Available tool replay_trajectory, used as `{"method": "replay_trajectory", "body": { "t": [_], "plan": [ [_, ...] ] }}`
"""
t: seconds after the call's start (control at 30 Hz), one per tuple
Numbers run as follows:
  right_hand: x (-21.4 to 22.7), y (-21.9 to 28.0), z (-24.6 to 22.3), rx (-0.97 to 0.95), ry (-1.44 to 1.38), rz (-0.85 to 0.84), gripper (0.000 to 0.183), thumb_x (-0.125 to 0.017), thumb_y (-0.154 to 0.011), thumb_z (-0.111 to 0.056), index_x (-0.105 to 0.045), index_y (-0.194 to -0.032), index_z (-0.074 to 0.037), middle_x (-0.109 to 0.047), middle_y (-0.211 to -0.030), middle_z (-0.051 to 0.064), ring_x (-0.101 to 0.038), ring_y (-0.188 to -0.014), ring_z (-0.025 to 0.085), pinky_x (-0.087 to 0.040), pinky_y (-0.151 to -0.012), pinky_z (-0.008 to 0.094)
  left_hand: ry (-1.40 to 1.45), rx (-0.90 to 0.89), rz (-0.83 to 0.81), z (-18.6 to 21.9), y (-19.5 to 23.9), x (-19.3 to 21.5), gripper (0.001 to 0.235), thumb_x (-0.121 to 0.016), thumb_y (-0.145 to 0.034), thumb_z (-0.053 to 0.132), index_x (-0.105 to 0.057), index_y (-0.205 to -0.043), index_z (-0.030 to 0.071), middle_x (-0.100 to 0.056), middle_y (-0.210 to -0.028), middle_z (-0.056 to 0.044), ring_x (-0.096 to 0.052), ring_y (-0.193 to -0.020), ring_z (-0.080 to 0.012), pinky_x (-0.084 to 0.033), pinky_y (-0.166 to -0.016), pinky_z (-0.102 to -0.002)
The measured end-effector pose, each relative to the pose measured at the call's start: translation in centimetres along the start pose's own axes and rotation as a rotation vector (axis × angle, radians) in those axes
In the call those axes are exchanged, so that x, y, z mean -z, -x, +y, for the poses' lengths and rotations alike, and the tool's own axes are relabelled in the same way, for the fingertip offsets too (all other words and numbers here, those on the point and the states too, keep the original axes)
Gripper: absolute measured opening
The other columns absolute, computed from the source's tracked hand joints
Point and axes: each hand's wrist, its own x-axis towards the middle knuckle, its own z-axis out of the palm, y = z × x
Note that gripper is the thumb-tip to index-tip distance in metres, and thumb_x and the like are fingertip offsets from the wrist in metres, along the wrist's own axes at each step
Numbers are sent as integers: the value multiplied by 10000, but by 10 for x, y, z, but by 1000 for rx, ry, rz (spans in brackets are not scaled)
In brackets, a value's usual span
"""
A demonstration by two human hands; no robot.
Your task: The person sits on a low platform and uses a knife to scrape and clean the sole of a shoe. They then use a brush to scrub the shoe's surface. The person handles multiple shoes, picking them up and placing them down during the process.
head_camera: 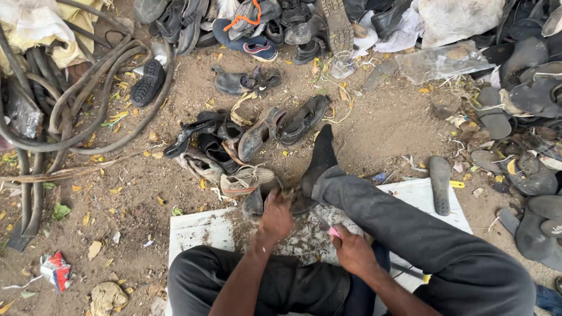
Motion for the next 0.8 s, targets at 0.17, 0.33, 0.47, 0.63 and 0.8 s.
{"method": "replay_trajectory", "body": {
  "t": [0.17,0.33,0.47,0.63,0.8],
  "plan": [
    [-11,-1,17,-8,-90,-30,288,-621,-946,-257,-595,-1197,-119,-721,-706,199,-728,-707,411,-534,-672,557,-311,200,-760,27,-19,3,291,-549,-1050,181,-706,-1230,14,-642,-1382,-135,-510,-1378,-283,-377,-1206,-500],
    [-7,-10,2,-16,-106,38,286,-625,-956,-268,-602,-1194,-110,-711,-705,202,-723,-693,413,-541,-629,550,-247,146,-622,10,-42,-16,280,-612,-996,147,-648,-1210,-30,-604,-1319,-238,-579,-1218,-349,-479,-1066,-494],
    [-7,-13,-15,-67,-62,-49,301,-587,-974,-258,-580,-1235,-108,-715,-707,196,-733,-661,387,-552,-616,523,-184,-129,-183,-6,-15,-28,675,-887,-644,346,-679,-1107,-100,-619,-1181,-345,-590,-1130,-502,-495,-960,-587],
    [-28,-24,-26,14,21,-49,282,-552,-982,-229,-586,-1224,-89,-725,-718,199,-716,-638,396,-548,-606,535,-29,64,-125,4,14,-31,189,-701,-819,90,-679,-947,-46,-674,-996,-290,-655,-997,-401,-540,-903,-500],
    [-48,-53,-41,143,144,58,236,-551,-975,-167,-585,-1179,-53,-735,-787,203,-720,-633,386,-553,-568,521,44,99,-61,11,10,-11,145,-687,-749,42,-681,-877,-25,-679,-963,-288,-654,-988,-423,-538,-885,-505]
  ]
}}
